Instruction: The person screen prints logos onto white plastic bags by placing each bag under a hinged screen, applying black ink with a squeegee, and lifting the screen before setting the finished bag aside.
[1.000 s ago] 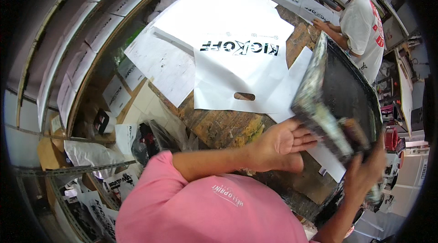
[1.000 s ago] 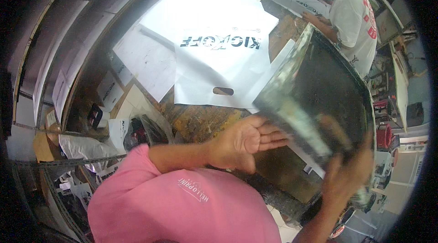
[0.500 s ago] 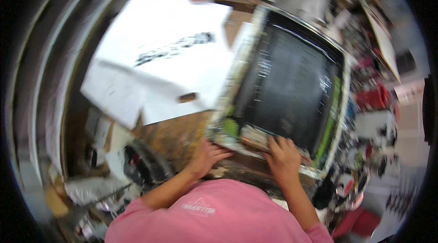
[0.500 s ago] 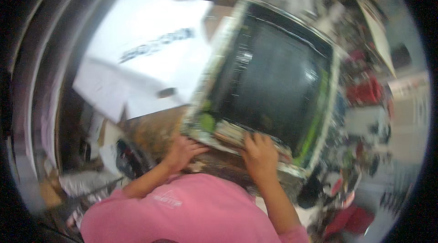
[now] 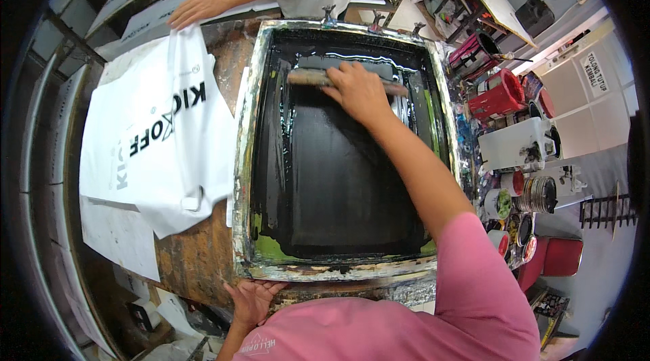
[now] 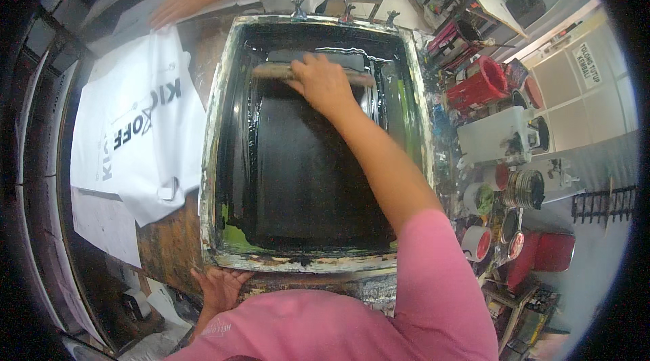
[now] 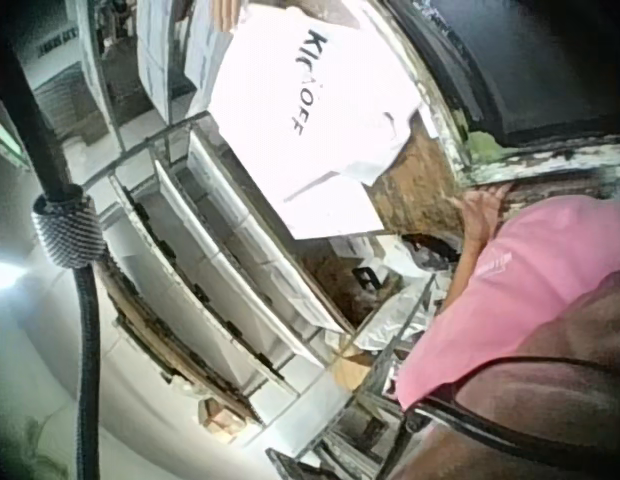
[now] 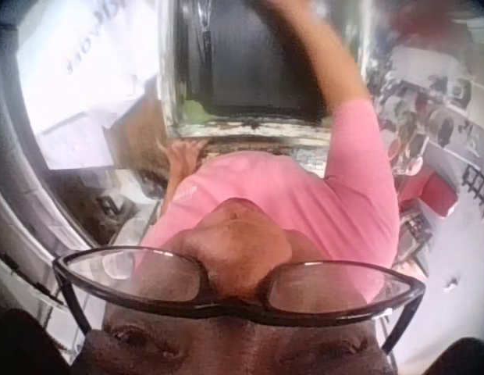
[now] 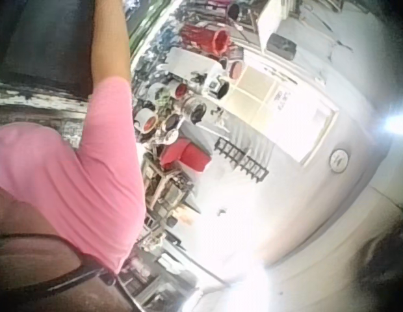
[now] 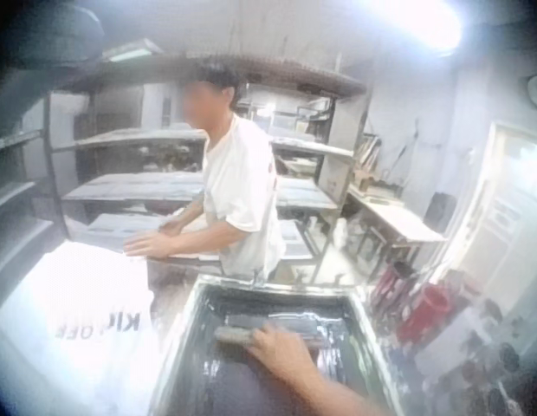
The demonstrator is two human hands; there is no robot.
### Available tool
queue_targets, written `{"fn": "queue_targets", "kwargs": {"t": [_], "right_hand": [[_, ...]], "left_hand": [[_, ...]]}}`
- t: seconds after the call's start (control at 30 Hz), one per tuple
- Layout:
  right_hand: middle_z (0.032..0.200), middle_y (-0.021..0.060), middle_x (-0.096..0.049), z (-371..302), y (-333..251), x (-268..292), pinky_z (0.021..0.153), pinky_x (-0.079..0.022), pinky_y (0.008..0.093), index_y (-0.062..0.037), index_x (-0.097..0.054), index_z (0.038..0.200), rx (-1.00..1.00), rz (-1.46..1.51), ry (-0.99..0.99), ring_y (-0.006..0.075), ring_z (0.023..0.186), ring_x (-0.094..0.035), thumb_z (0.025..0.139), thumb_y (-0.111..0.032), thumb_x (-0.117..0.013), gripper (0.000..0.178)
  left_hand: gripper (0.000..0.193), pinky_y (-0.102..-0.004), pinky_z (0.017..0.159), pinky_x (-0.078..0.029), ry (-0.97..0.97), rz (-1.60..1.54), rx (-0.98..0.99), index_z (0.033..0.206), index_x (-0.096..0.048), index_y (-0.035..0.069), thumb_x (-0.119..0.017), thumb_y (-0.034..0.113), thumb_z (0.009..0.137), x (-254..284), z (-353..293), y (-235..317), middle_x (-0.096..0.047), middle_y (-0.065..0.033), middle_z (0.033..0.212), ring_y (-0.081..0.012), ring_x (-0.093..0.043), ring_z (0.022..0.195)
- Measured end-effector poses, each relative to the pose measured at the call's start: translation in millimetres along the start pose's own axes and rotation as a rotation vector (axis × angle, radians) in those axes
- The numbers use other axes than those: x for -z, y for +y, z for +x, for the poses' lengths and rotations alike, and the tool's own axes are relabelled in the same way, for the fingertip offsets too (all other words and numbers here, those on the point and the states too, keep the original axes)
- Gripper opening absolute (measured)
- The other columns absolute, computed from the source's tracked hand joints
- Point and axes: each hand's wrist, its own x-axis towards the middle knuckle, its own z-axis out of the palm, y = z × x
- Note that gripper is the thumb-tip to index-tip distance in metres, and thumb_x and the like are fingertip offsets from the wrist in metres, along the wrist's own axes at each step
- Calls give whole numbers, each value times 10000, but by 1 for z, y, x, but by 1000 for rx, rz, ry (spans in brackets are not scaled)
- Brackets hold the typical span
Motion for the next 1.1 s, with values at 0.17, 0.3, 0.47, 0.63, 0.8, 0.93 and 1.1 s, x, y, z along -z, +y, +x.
{"fn": "queue_targets", "kwargs": {"t": [0.17, 0.3, 0.47, 0.63, 0.8, 0.93, 1.1], "right_hand": [[945, 116, -654, 38, 36, 8, 753, -555, 500, -111, -673, 1015, -11, 15, -92, 346, 930, -673, 934, -429, -655, 329], [885, 179, -686, 4, 22, 71, 763, -529, 530, -95, -673, 1012, 8, 128, -254, 413, 887, -673, 958, -441, -627, 353], [923, 195, -671, -129, -115, 194, 764, -523, 543, -83, -668, 1063, -63, 235, -481, 441, 855, -662, 950, -402, -659, 338], [971, 137, -611, -196, -172, 252, 865, -492, 530, -103, -661, 1069, -98, 148, -265, 374, 946, -629, 893, -332, -726, 297], [925, 113, -609, -153, -177, 280, 929, -395, 518, -99, -637, 976, -70, -207, 202, 293, 961, -605, 877, -361, -688, 285], [787, 93, -638, -99, -148, 306, 819, -394, 492, -91, -646, 844, 33, -256, 473, 294, 801, -640, 889, -419, -609, 333], [831, 149, -677, -68, -139, 328, 794, -407, 480, -38, -702, 972, 91, -216, 529, 347, 844, -657, 897, -366, -588, 355]], "left_hand": [[986, -654, 1165, -324, -130, 102, -17, 1472, -514, 69, -301, 851, 912, -6, 5, 5, -557, -189, 1474, -415, -489, 1384], [1042, -629, 1176, -326, -249, 92, -54, 1491, -474, 33, -300, 869, 893, -3, 13, -1, -589, -221, 1429, -435, -526, 1348], [1021, -617, 1175, -340, -330, 98, -117, 1496, -472, 29, -330, 849, 903, -12, 7, 6, -580, -243, 1431, -460, -540, 1332], [984, -649, 1177, -306, -562, 103, -225, 1487, -491, 59, -382, 839, 897, -43, -5, 27, -546, -265, 1460, -470, -507, 1363], [1146, -624, 1185, -293, -602, 79, -282, 1532, -419, 67, -419, 943, 793, -148, -13, 88, -436, -294, 1545, -477, -374, 1461], [1110, -604, 1218, -217, -488, 655, -553, 1596, -296, 33, -426, 864, 871, -177, 11, 87, -323, -340, 1587, -467, -274, 1507], [1090, -721, 1185, 30, 297, 2373, -798, 1626, -272, 97, -404, 868, 866, -93, 61, 4, -191, -304, 1656, -488, -34, 1558]]}}
